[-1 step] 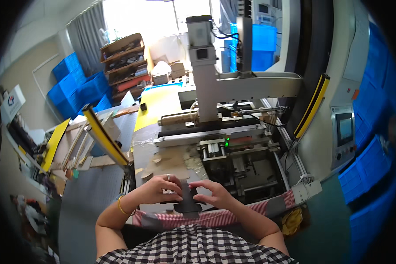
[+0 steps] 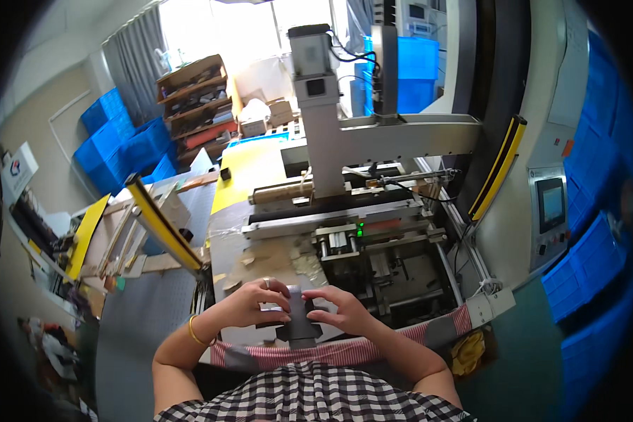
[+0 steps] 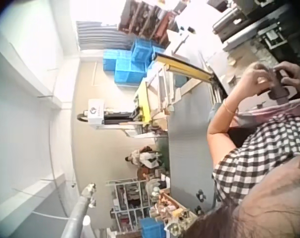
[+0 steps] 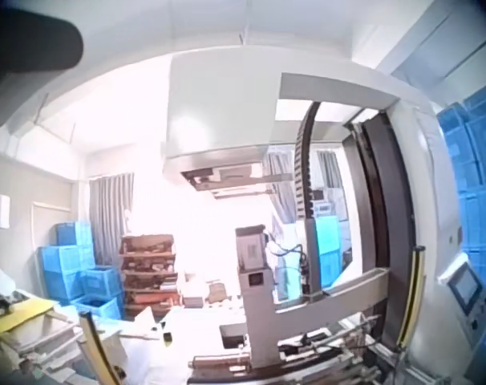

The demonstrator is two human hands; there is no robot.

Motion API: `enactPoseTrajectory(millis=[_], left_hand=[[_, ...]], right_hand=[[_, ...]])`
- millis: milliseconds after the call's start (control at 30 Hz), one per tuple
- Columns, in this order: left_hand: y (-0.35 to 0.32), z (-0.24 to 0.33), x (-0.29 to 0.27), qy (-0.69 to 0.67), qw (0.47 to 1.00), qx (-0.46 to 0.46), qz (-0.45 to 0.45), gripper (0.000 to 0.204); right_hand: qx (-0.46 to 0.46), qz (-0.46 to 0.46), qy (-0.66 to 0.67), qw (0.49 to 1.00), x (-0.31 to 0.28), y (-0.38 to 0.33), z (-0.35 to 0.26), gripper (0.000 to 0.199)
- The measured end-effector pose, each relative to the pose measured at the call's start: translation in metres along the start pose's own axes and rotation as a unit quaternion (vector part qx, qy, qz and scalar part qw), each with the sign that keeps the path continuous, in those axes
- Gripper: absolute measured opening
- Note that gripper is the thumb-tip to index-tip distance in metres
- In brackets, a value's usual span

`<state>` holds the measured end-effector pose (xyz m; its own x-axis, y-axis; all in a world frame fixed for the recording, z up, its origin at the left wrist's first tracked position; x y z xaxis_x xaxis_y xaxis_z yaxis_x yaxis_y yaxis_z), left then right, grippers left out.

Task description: The person repeatedly folds cardboard pieces by hand and positions them onto an industrial machine press to shape and wrap boxes.

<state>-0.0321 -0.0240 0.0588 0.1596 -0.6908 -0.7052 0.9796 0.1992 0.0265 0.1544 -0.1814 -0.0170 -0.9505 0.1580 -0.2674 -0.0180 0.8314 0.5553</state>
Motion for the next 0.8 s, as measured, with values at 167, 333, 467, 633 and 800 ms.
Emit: enactPoseTrajectory(millis=[167, 333, 467, 633, 800], left_hand=[[0.05, -0.04, 0.01, 0.038, 0.998, -0.017, 0.054, 0.033], [0.096, -0.063, 0.011, 0.084, 0.98, 0.032, 0.18, 0.044], [0.136, -0.065, -0.018, 0.094, 0.966, 0.053, 0.237, 0.049], [0.237, -0.121, -0.055, -0.101, 0.974, -0.066, 0.19, 0.058], [0.318, -0.146, -0.111, -0.096, 0.968, -0.017, 0.232, 0.071]], right_hand=[[-0.064, 0.038, -0.133, 0.988, -0.038, 0.024, 0.028, 0.053], [-0.085, 0.035, -0.284, 0.954, -0.073, 0.048, 0.063, 0.059], [-0.135, 0.055, -0.278, 0.949, -0.114, 0.087, 0.075, 0.063], [0.064, 0.087, -0.031, 0.994, -0.186, 0.156, 0.139, 0.062], [-0.005, 0.13, -0.022, 0.991, -0.236, 0.224, 0.197, 0.061]])
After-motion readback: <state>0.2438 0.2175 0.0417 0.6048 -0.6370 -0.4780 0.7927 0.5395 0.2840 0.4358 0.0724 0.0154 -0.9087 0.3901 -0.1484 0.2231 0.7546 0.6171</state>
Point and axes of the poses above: each hand's wrist, its own y-axis towards the middle knuckle, its own x-axis out of the palm, z = x × y, the point moved 1 cm from there along y, towards the middle knuckle, and after that the axes turned 14 degrees about -x, right-handed, at the moved point
